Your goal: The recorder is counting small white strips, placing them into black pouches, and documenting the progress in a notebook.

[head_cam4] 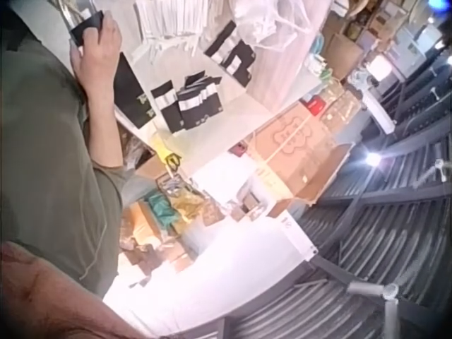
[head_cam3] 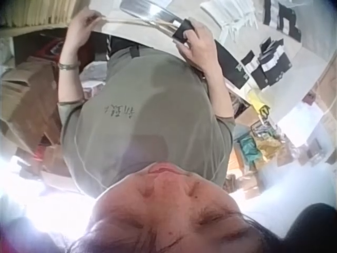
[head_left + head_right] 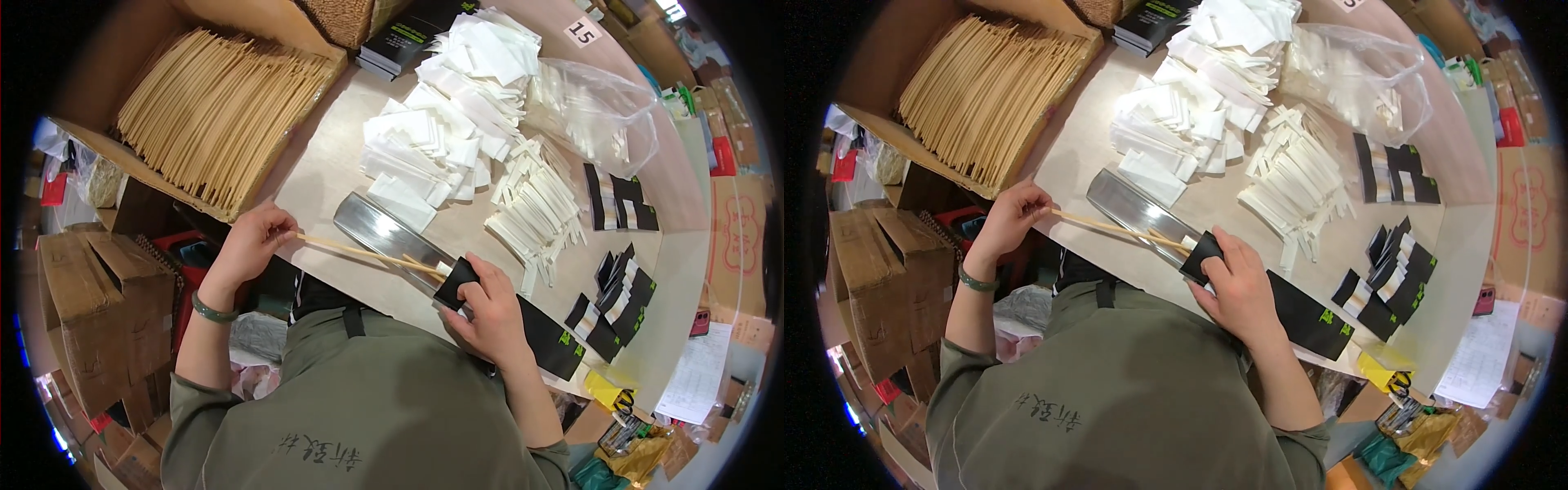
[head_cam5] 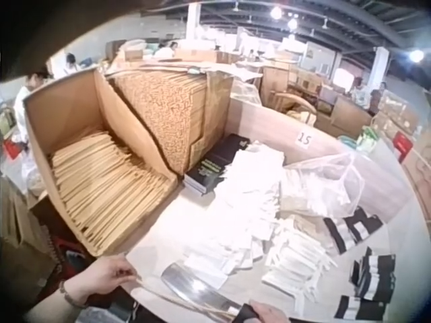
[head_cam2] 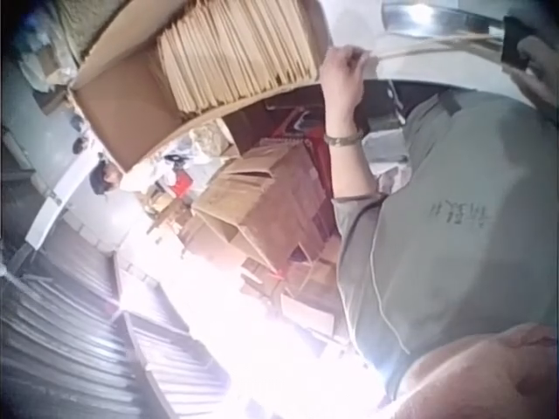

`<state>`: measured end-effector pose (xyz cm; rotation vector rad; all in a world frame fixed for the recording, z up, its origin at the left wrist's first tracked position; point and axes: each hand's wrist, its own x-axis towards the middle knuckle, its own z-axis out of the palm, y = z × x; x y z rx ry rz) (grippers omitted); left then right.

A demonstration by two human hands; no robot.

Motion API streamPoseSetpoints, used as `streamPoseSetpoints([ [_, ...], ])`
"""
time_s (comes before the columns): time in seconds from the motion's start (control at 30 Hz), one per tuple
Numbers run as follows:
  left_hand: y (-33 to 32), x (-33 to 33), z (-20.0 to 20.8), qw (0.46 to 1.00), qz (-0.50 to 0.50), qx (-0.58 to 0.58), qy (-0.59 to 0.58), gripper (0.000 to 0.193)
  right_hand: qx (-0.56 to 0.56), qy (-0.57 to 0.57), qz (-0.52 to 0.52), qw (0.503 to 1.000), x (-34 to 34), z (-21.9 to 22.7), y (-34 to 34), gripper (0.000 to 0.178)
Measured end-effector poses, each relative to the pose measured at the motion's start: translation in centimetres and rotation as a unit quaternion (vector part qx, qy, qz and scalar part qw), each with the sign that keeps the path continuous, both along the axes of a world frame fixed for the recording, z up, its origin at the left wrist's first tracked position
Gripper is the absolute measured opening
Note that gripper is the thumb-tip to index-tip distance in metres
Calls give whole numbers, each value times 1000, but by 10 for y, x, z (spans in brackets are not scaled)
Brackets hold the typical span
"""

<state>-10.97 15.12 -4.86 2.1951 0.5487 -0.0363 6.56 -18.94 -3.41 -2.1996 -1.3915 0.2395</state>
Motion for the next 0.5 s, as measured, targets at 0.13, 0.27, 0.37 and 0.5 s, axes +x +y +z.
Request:
streamPoseSetpoints([
  [0.13,3,-61,-14,913,185,-282,-231,4,-8,8,3,1000,-3,0,1,33],
  [0.27,22,-134,-81,498,566,-492,-437,12,-1,0,-1,1000,-2,0,-6,34],
  [0.37,28,-214,-199,414,714,-513,-236,12,-1,-4,10,1000,1,-1,-2,34],
  [0.5,85,-187,-213,554,673,-435,-227,21,-22,-19,6,1000,1,8,-3,33],
])
